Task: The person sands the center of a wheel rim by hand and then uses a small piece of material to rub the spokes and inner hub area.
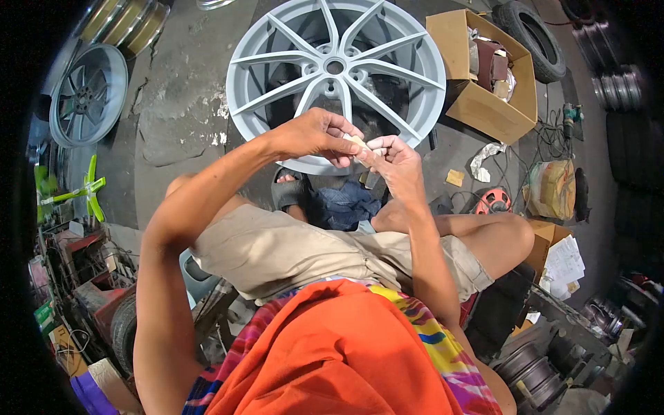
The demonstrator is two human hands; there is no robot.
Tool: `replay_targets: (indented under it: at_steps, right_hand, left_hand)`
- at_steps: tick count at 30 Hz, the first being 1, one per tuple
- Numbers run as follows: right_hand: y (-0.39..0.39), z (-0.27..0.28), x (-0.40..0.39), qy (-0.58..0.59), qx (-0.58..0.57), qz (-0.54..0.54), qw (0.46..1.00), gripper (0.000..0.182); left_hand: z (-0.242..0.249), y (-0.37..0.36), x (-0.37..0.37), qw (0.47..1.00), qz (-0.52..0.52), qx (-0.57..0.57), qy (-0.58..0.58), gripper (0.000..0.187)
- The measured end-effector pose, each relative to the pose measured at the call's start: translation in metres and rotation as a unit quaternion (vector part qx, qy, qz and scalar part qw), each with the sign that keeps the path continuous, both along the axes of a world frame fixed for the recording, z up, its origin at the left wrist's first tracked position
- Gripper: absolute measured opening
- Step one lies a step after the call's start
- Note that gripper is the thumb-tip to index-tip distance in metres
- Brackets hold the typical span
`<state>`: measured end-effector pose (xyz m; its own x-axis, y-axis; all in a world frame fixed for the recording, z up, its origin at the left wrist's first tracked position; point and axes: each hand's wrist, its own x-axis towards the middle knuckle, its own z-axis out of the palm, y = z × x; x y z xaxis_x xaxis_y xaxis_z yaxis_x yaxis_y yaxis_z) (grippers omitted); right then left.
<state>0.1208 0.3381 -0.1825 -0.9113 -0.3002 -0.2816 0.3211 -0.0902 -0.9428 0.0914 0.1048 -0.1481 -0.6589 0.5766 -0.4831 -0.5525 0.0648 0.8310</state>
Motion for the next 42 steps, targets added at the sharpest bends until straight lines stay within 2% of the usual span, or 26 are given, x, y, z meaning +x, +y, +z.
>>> replay_targets:
  at_steps: [4, 9, 13, 15, 16, 18, 20, 22, 26, 28, 31, 33, 34, 36, 37, 39, 40, 41, 42]
  right_hand:
    - [0.004, 0.02, 0.001, 0.007, -0.013, -0.014, 1.0, 0.016]
    - [0.011, 0.025, -0.003, 0.054, 0.122, -0.059, 0.989, 0.012]
    - [0.008, 0.023, -0.001, 0.095, 0.14, -0.057, 0.984, 0.014]
    - [0.003, 0.026, 0.002, 0.131, 0.092, -0.017, 0.987, 0.025]
    - [0.002, 0.026, 0.002, 0.131, 0.092, -0.016, 0.987, 0.025]
    - [-0.001, 0.026, 0.0, 0.181, 0.112, 0.013, 0.977, 0.038]
    - [-0.003, 0.029, 0.0, 0.169, 0.103, 0.013, 0.98, 0.04]
    - [-0.002, 0.033, 0.0, 0.156, 0.096, 0.008, 0.983, 0.043]
    - [-0.001, 0.031, -0.002, 0.099, 0.044, -0.003, 0.994, 0.04]
    - [-0.001, 0.029, 0.0, 0.092, 0.013, -0.023, 0.995, 0.038]
    - [-0.003, 0.034, 0.005, 0.038, 0.048, -0.041, 0.997, 0.032]
    - [-0.012, 0.035, 0.01, 0.089, 0.057, -0.052, 0.993, 0.025]
    - [-0.009, 0.03, 0.01, 0.086, 0.057, -0.051, 0.993, 0.025]
    - [-0.003, 0.019, 0.011, 0.172, 0.122, -0.034, 0.977, 0.019]
    - [0.0, 0.015, 0.013, 0.168, 0.125, -0.034, 0.977, 0.019]
    - [0.003, 0.015, 0.019, 0.147, 0.148, -0.035, 0.977, 0.021]
    - [0.008, 0.0, 0.023, 0.097, 0.099, -0.036, 0.99, 0.022]
    - [0.013, -0.008, 0.029, 0.09, 0.104, -0.037, 0.99, 0.022]
    - [0.019, -0.013, 0.035, 0.112, 0.189, 0.001, 0.975, 0.021]
  left_hand:
    - [0.005, 0.005, -0.002, 1.0, -0.001, -0.004, 0.001, 0.041]
    - [0.005, 0.01, -0.003, 1.0, -0.004, 0.003, 0.013, 0.04]
    - [0.002, 0.008, -0.001, 1.0, 0.015, 0.013, 0.021, 0.04]
    - [0.003, 0.006, 0.0, 1.0, 0.023, 0.01, 0.018, 0.042]
    - [0.004, 0.006, 0.0, 0.999, 0.029, 0.005, 0.018, 0.043]
    - [0.004, 0.005, 0.0, 0.999, 0.036, -0.006, 0.03, 0.039]
    - [0.009, 0.004, 0.002, 0.998, 0.044, -0.016, 0.039, 0.036]
    - [0.019, 0.004, 0.003, 0.95, -0.038, -0.197, 0.241, 0.029]
    - [0.007, 0.004, 0.004, 0.943, -0.04, -0.178, 0.278, 0.031]
    - [-0.001, 0.007, 0.005, 0.979, 0.015, -0.066, 0.192, 0.034]
    - [0.008, 0.011, 0.006, 0.99, 0.044, -0.018, 0.136, 0.035]
    - [0.005, 0.011, 0.006, 0.989, 0.033, -0.013, 0.14, 0.037]
    - [0.003, 0.01, 0.005, 0.982, 0.006, -0.059, 0.181, 0.039]
    - [0.007, 0.009, 0.006, 0.95, -0.049, -0.155, 0.267, 0.044]
    - [0.005, 0.006, 0.007, 0.951, -0.05, -0.152, 0.263, 0.044]
    - [0.002, 0.0, 0.007, 0.876, -0.157, -0.269, 0.367, 0.044]
    - [0.0, -0.005, 0.007, 0.869, -0.185, -0.294, 0.353, 0.043]
    - [0.003, -0.009, 0.006, 0.845, -0.228, -0.331, 0.353, 0.045]
    - [0.006, -0.014, 0.003, 0.834, -0.247, -0.363, 0.335, 0.046]
